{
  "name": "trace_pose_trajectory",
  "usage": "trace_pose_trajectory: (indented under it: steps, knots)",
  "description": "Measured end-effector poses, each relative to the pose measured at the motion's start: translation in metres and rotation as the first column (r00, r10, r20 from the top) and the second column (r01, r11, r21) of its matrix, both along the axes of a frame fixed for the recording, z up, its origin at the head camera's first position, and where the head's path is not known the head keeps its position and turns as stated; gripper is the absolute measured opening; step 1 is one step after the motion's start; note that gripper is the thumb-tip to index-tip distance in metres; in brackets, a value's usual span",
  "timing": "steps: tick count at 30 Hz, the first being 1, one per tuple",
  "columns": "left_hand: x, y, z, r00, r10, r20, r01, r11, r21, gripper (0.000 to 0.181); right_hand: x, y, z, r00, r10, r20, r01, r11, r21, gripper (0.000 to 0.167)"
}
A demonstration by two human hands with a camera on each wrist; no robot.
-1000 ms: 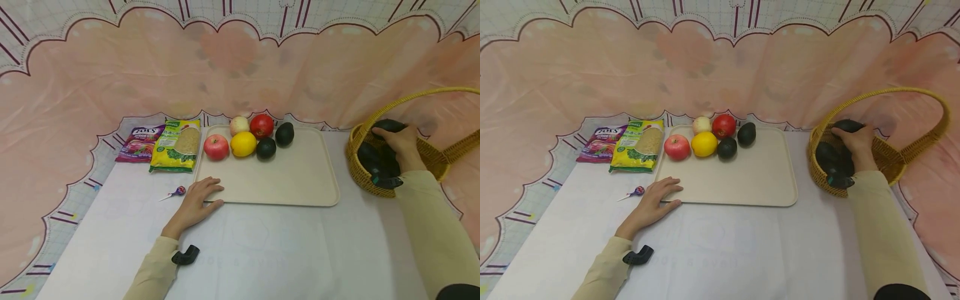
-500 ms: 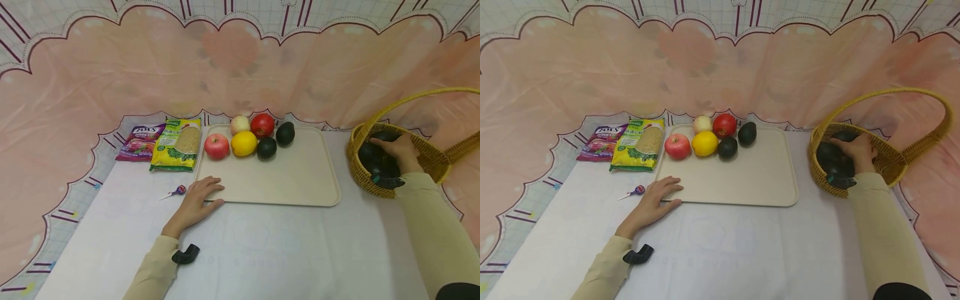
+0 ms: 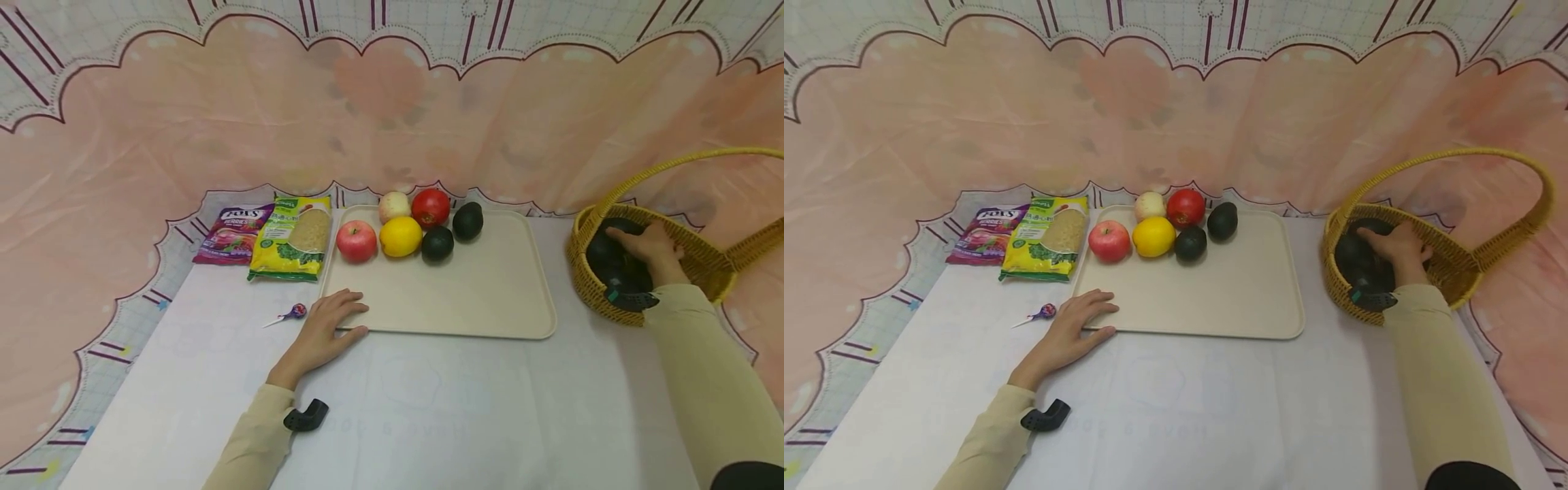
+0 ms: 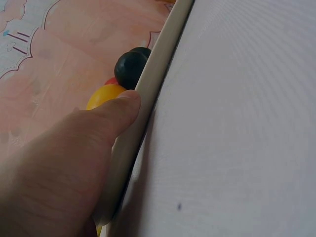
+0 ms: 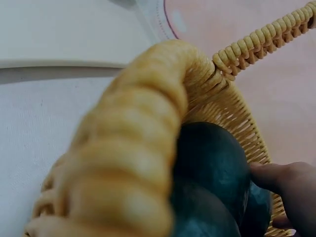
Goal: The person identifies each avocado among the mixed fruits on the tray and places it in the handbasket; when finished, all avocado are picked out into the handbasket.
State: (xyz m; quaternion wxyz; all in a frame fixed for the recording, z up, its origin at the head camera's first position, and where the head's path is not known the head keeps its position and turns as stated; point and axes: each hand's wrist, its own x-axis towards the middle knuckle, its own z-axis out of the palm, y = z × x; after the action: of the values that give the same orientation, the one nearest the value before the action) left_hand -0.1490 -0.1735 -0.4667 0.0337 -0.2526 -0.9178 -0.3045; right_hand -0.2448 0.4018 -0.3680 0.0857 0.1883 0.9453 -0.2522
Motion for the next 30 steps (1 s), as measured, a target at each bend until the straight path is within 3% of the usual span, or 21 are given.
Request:
trace_pose_trajectory:
  steps: [6,10,14,20,25,30]
  knots:
    - [0.0,0.002,0.001,1.0,-0.003,0.002,0.003,1.0,-0.006,0.036,0.005,0.0,-0.002,0.989,-0.099,-0.114,0.086,0.99,-0.114,0.094]
    - [0.0,0.003,0.002,1.0,-0.006,0.003,0.006,1.0,-0.013,0.036,0.007,-0.002,-0.002,0.962,-0.194,-0.192,0.146,0.96,-0.237,0.085]
    - [-0.001,0.003,0.003,1.0,-0.002,0.003,0.002,1.0,-0.018,0.036,0.009,-0.004,-0.003,0.934,-0.237,-0.267,0.141,0.932,-0.334,0.077]
    - [-0.002,0.001,0.002,1.0,-0.003,0.0,0.003,1.0,-0.018,0.036,0.011,-0.007,-0.001,0.922,-0.243,-0.301,0.135,0.931,-0.339,0.072]
    - [-0.001,0.001,0.002,1.0,0.0,0.004,0.0,1.0,-0.006,0.036,0.013,-0.017,0.004,0.896,-0.247,-0.369,0.124,0.937,-0.326,0.064]
    - [0.0,0.001,0.003,1.0,0.0,0.011,0.0,1.0,-0.006,0.036,0.02,-0.03,0.006,0.883,-0.266,-0.388,0.108,0.917,-0.384,0.059]
